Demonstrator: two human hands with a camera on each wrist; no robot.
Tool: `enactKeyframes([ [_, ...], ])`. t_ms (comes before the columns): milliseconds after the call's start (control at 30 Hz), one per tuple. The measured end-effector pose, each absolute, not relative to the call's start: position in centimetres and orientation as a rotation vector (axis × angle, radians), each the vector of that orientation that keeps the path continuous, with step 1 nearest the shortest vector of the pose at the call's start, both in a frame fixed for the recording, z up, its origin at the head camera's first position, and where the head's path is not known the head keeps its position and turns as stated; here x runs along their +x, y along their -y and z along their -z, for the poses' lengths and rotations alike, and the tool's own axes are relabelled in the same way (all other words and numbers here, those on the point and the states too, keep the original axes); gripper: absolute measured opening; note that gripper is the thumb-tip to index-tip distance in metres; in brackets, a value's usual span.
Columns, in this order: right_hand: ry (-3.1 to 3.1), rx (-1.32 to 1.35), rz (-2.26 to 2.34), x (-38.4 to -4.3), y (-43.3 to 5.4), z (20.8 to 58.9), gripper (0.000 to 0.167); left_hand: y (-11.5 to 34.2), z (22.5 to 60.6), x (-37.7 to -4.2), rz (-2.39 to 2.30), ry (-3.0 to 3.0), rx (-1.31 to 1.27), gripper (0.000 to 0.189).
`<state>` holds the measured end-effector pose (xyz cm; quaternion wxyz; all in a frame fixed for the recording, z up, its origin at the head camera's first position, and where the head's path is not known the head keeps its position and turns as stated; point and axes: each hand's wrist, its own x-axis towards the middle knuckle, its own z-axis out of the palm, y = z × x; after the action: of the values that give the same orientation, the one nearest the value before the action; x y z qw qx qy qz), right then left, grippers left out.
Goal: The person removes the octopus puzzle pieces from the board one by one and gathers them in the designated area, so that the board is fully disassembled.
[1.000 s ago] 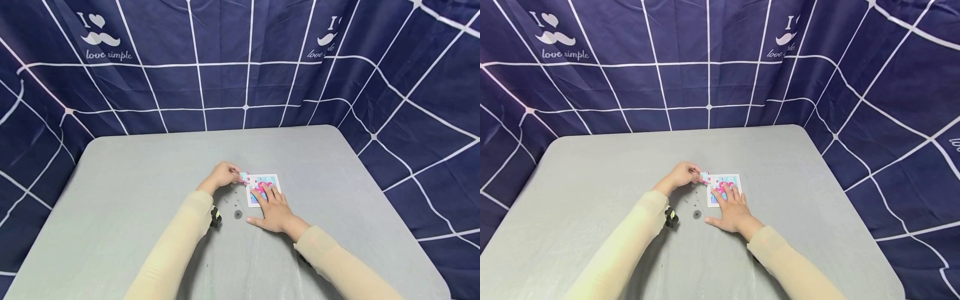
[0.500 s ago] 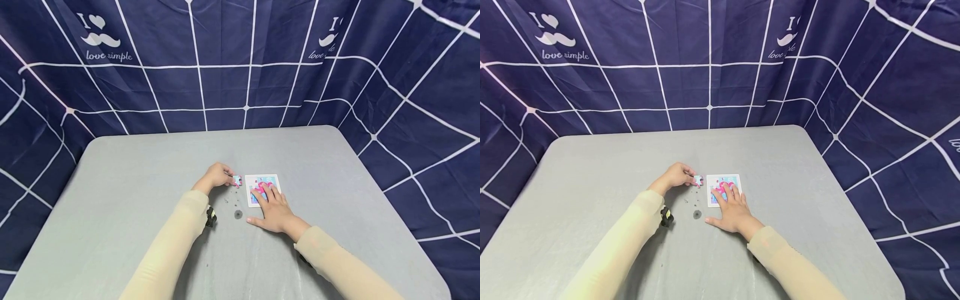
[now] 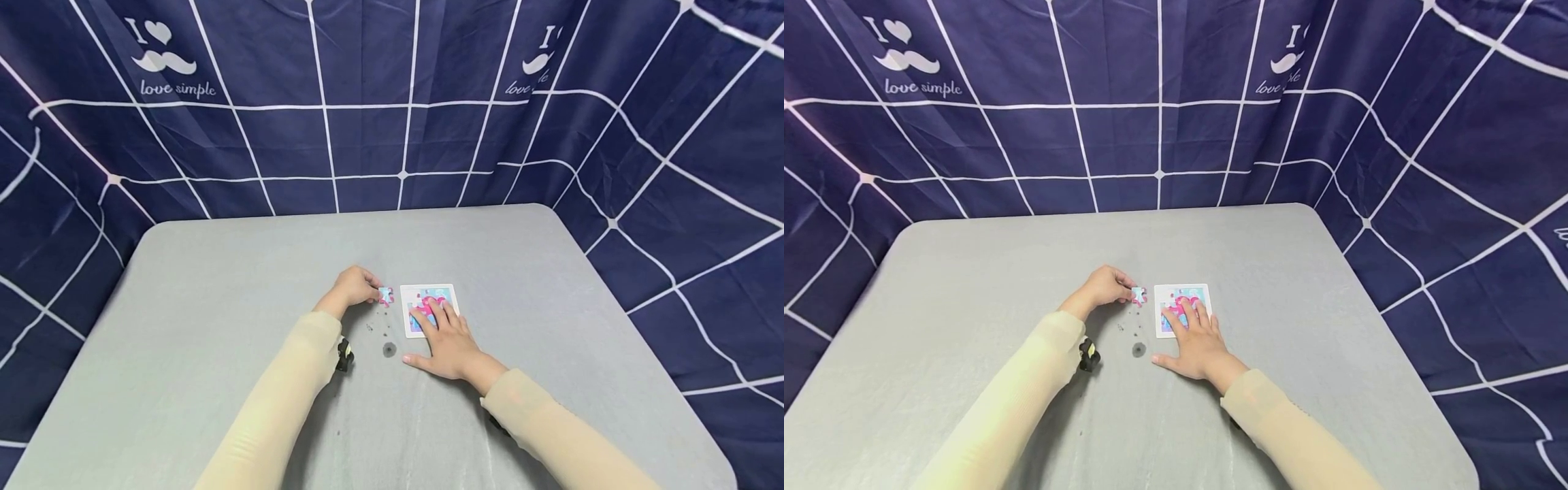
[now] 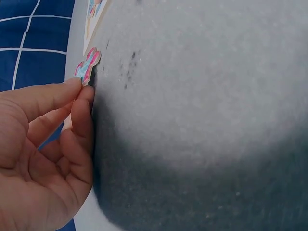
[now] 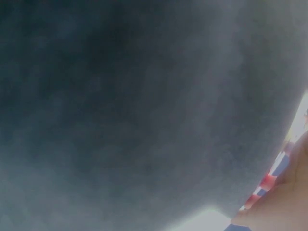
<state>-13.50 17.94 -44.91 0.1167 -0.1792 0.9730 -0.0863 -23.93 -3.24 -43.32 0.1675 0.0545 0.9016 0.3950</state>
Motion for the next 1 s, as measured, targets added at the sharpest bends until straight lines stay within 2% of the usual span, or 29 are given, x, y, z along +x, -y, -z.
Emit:
enactKeyframes([
  [467, -2.859, -0.512, 0.267, -12.9, -17.6, 45.3, 0.090, 4.3, 43.7, -23.6, -1.161, -2.544, 0.153, 0.017],
  [1000, -2.858, -0.493, 0.265, -12.1, -17.2, 45.7, 0.090, 7.5, 44.0, -23.2, -1.246, -2.459, 0.141, 0.018],
])
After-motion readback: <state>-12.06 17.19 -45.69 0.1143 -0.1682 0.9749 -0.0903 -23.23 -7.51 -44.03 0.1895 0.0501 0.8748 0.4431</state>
